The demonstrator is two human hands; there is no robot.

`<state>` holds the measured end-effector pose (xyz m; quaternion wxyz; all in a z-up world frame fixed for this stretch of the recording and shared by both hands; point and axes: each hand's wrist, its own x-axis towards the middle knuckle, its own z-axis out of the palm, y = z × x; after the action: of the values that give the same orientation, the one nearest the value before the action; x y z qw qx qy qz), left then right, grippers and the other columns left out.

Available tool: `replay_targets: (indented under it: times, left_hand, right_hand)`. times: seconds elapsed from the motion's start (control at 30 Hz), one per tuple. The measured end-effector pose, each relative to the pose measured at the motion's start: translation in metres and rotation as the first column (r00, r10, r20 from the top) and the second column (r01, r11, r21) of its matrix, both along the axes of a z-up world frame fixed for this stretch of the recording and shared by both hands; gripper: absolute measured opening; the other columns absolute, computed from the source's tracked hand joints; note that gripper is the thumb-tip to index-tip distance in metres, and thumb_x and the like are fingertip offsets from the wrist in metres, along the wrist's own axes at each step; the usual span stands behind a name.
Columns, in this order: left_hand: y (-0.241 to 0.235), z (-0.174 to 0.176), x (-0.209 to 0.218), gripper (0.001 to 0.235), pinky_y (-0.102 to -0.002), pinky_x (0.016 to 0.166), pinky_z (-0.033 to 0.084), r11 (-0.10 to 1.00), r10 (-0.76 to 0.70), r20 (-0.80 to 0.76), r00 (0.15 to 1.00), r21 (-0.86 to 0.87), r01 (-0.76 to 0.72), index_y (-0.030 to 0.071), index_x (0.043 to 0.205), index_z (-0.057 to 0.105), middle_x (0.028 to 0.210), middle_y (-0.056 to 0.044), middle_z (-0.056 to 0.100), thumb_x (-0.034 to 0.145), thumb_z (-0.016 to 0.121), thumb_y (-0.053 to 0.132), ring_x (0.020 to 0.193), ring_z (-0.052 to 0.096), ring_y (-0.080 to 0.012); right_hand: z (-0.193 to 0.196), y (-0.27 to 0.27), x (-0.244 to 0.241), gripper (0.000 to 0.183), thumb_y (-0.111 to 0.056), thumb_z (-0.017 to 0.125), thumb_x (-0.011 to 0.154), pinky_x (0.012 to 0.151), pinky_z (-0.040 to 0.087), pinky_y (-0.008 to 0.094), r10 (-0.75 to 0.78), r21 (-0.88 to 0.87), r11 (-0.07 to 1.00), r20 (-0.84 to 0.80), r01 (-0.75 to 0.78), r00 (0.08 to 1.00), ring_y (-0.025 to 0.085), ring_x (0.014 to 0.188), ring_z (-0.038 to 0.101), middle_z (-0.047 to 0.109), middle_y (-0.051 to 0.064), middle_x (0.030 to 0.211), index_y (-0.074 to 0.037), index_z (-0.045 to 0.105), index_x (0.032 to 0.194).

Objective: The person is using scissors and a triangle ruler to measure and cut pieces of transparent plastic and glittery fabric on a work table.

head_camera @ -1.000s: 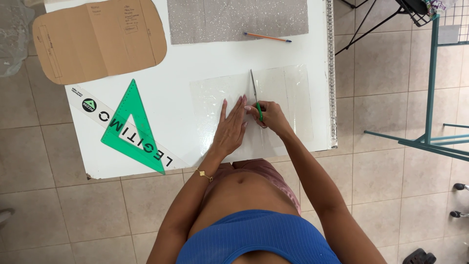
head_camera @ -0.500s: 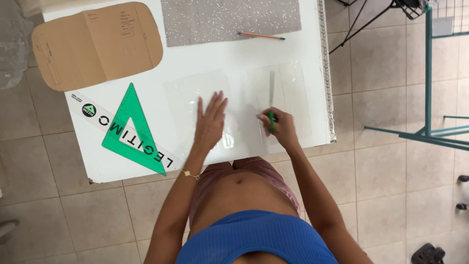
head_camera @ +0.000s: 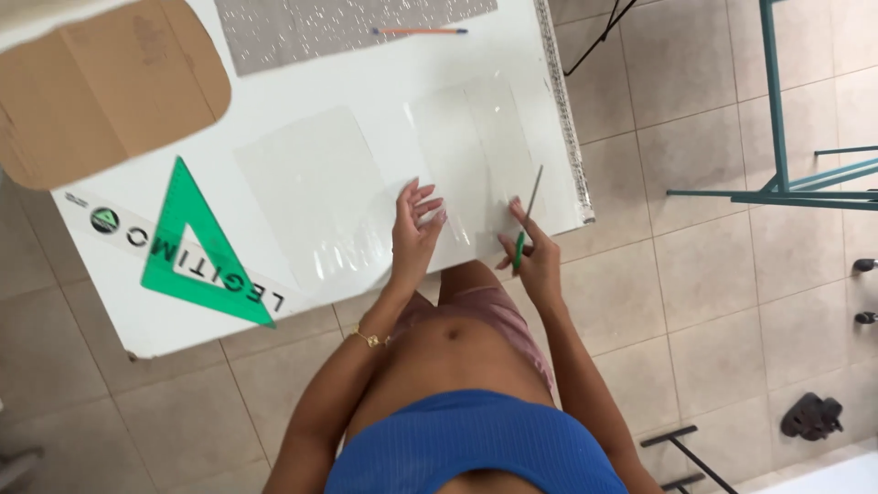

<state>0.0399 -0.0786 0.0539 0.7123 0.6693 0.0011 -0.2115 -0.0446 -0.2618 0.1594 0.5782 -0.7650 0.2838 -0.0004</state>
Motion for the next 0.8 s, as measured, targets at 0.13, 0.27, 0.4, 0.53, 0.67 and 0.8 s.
replay_targets:
  times: [0.13, 0.27, 0.4, 0.53, 0.67, 0.8]
  left_hand:
    - [-0.028, 0.011, -0.026, 0.081, -0.046, 0.102, 0.066, 0.997, -0.047, -0.029, 0.998, 0.061, 0.049, 0.007, 0.169, 0.02, 0.152, -0.024, 0.054, 0.108, 0.069, 0.028, 0.131, 0.068, -0.037]
    - [-0.068, 0.017, -0.047, 0.051, -0.04, 0.092, 0.07, 0.991, 0.064, -0.281, 0.958, -0.091, -0.093, 0.002, 0.148, 0.047, 0.132, -0.024, 0.072, 0.105, 0.07, 0.016, 0.112, 0.078, -0.0334]
    - [-0.098, 0.006, -0.076, 0.033, -0.041, 0.086, 0.072, 0.968, 0.157, -0.409, 0.899, -0.118, -0.223, 0.001, 0.135, 0.067, 0.119, -0.03, 0.078, 0.108, 0.07, 0.021, 0.099, 0.082, -0.0391]
    - [-0.108, 0.017, -0.073, 0.024, -0.042, 0.075, 0.073, 0.961, 0.228, -0.376, 0.898, -0.064, -0.271, 0.001, 0.122, 0.075, 0.103, -0.029, 0.081, 0.109, 0.07, 0.021, 0.084, 0.084, -0.0391]
    - [-0.115, 0.005, -0.079, 0.03, -0.031, 0.047, 0.067, 0.944, 0.317, -0.403, 0.859, 0.04, -0.329, -0.001, 0.111, 0.079, 0.072, -0.02, 0.075, 0.103, 0.078, 0.028, 0.052, 0.075, -0.0242]
    - [-0.116, -0.003, -0.078, 0.023, -0.031, 0.04, 0.065, 0.942, 0.325, -0.408, 0.853, 0.06, -0.331, 0.0, 0.108, 0.082, 0.066, -0.02, 0.073, 0.102, 0.078, 0.022, 0.045, 0.072, -0.023]
  right_hand:
    - [-0.011, -0.021, -0.004, 0.058, -0.008, 0.077, 0.101, 0.043, 0.054, 0.024, 0.054, 0.022, 0.998, -0.002, -0.054, 0.999, 0.026, 0.054, 0.076, 0.074, 0.019, 0.066, -0.011, 0.061, 0.157]
    - [-0.016, -0.055, -0.007, 0.06, -0.007, 0.081, 0.097, 0.043, 0.055, 0.022, 0.132, 0.135, 0.982, 0.003, -0.131, 0.991, 0.024, 0.054, 0.077, 0.075, 0.018, 0.064, -0.015, 0.065, 0.154]
    - [-0.073, -0.112, -0.058, 0.036, -0.015, 0.085, 0.094, 0.033, 0.046, 0.02, 0.31, 0.322, 0.906, -0.062, -0.275, 0.949, 0.018, 0.042, 0.069, 0.074, 0.014, 0.061, -0.008, 0.076, 0.128]
    - [-0.093, -0.131, -0.094, 0.027, -0.017, 0.089, 0.09, 0.03, 0.042, 0.022, 0.466, 0.44, 0.815, -0.114, -0.377, 0.877, 0.015, 0.038, 0.066, 0.073, 0.013, 0.061, -0.005, 0.08, 0.112]
    - [-0.084, -0.127, -0.103, 0.029, -0.028, 0.085, 0.097, 0.033, 0.044, 0.025, 0.562, 0.545, 0.738, -0.171, -0.398, 0.809, 0.019, 0.041, 0.068, 0.073, 0.015, 0.065, -0.003, 0.078, 0.111]
    - [-0.082, -0.109, -0.083, 0.032, -0.028, 0.083, 0.099, 0.037, 0.043, 0.027, 0.591, 0.544, 0.697, -0.069, -0.466, 0.804, 0.02, 0.045, 0.068, 0.073, 0.015, 0.068, 0.001, 0.074, 0.111]
